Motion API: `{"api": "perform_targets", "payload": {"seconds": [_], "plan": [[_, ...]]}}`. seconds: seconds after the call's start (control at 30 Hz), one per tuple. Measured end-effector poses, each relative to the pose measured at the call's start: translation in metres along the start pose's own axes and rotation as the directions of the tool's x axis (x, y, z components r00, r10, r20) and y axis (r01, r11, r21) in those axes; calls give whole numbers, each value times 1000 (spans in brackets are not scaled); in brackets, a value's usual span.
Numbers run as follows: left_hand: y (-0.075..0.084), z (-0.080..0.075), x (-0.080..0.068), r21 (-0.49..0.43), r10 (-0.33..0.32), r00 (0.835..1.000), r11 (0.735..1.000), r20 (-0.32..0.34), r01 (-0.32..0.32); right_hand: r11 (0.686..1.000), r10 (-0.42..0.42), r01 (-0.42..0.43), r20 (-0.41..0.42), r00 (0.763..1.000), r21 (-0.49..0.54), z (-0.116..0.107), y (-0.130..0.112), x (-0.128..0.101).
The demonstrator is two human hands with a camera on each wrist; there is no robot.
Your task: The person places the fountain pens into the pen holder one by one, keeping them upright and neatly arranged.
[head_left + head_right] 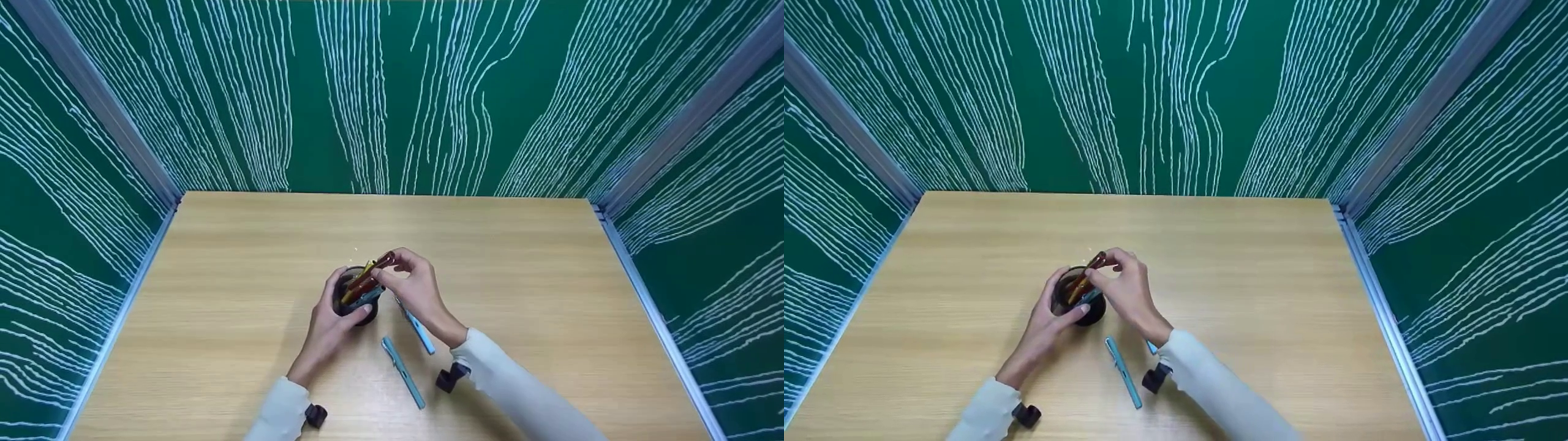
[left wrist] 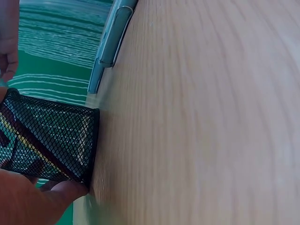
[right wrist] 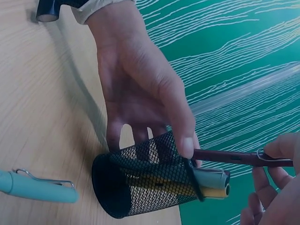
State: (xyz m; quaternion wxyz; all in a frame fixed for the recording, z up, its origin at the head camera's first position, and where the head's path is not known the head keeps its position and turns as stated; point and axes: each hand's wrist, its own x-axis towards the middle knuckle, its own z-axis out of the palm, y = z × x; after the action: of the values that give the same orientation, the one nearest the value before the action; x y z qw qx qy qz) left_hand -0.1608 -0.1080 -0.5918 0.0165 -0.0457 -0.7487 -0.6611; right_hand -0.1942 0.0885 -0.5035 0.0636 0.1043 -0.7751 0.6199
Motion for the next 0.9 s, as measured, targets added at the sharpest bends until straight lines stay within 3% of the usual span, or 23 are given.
{"api": "perform_targets", "payload": {"seconds": [0.43, 0.9], "plan": [[-2, -3, 0, -119, 16, 999, 993, 31, -12, 998, 16, -16, 6, 1000, -57, -1, 16, 6], [-3, -2, 1, -113, 14, 1000, 994, 26, -11, 998, 0, 1, 13, 1000, -70, -2, 17, 7]]}}
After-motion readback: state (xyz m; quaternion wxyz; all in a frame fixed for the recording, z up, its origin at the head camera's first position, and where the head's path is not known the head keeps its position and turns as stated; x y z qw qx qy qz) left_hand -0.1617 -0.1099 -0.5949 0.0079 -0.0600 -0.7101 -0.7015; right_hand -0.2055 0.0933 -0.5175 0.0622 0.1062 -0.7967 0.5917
